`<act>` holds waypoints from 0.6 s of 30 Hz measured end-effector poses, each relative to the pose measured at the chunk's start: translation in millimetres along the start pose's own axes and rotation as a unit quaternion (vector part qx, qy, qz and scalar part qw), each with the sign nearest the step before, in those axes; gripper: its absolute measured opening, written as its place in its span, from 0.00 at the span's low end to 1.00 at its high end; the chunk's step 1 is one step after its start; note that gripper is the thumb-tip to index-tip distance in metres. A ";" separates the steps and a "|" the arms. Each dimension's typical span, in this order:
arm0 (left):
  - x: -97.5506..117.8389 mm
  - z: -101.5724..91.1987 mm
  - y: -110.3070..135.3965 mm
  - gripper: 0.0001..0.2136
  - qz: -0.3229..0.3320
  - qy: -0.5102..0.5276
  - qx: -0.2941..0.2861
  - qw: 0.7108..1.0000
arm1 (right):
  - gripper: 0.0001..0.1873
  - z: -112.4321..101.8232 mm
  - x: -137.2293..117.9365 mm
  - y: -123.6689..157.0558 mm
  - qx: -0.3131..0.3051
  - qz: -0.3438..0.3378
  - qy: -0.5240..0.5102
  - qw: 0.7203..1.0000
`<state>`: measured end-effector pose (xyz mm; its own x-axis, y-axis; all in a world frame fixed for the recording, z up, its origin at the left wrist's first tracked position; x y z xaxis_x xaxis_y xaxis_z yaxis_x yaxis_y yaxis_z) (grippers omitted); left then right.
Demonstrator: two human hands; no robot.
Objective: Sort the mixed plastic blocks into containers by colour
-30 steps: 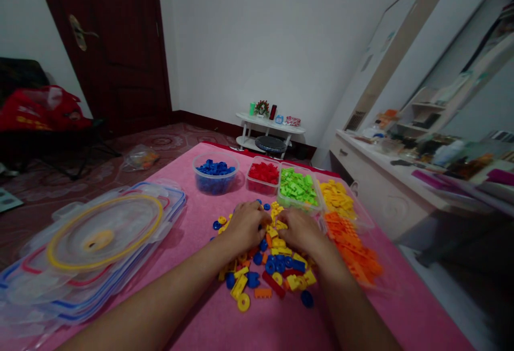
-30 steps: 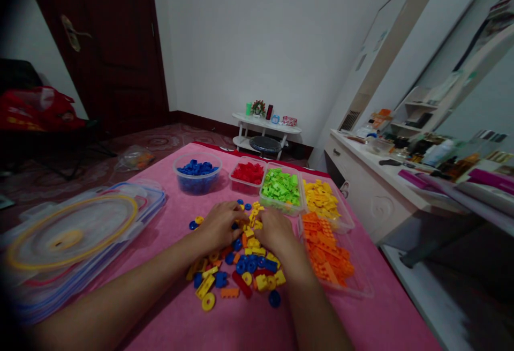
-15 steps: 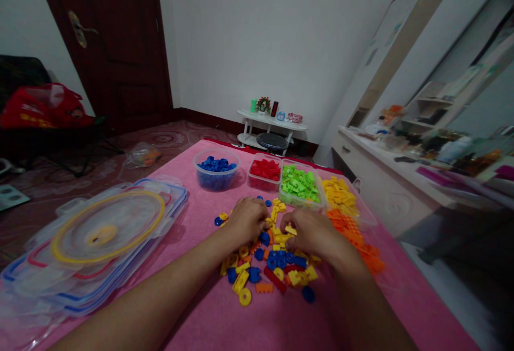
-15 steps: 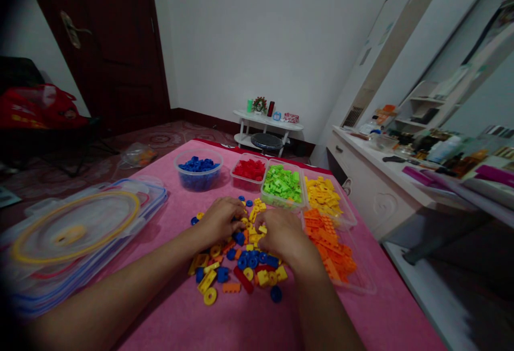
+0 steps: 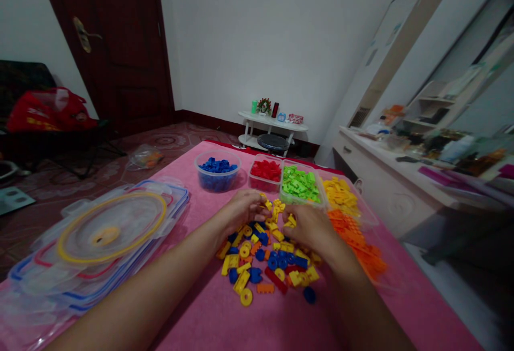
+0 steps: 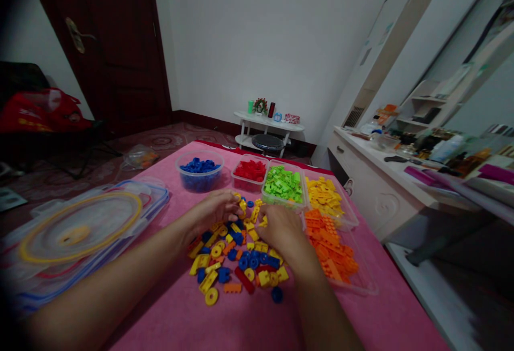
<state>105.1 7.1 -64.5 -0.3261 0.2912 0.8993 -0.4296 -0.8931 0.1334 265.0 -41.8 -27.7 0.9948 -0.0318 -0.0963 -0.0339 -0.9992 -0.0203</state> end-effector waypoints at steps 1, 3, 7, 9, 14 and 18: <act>-0.1 -0.2 0.9 0.04 -0.025 0.033 0.005 0.999 | 0.09 -3.8 0.9 -1.2 0.034 0.009 -0.022 0.999; -0.8 -0.7 1.3 0.04 -0.060 0.067 -0.006 0.996 | 0.11 -10.4 0.6 -3.1 0.096 0.020 -0.089 0.991; -4.0 1.9 0.8 0.09 -0.091 0.110 -0.066 0.987 | 0.13 -14.4 -9.2 -3.8 0.149 -0.019 -0.289 0.945; -6.2 5.5 1.6 0.10 -0.103 0.132 -0.085 0.982 | 0.13 -12.1 -15.6 -2.8 0.141 -0.036 -0.366 0.919; -11.2 13.7 4.0 0.17 -0.116 0.165 -0.133 0.970 | 0.14 -11.8 -25.6 2.4 0.152 -0.029 -0.438 0.886; -15.1 14.0 4.2 0.22 -0.125 0.166 -0.162 0.965 | 0.14 -16.1 -29.1 5.7 0.166 -0.018 -0.461 0.872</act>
<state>120.0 -5.8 -71.7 -0.4074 0.6256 0.6653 -0.7529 -0.6424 0.1430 237.4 -46.9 -9.0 0.5022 0.1847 -0.8448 -0.1817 -0.9326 -0.3119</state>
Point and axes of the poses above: each hand's wrist, its own y-axis away from the middle knuckle, its own z-axis out of the palm, x = y × z, the point moved 3 cm from there along -y, towards the middle knuckle, and after that the axes turned 5 degrees about z, right-handed, at the moved point
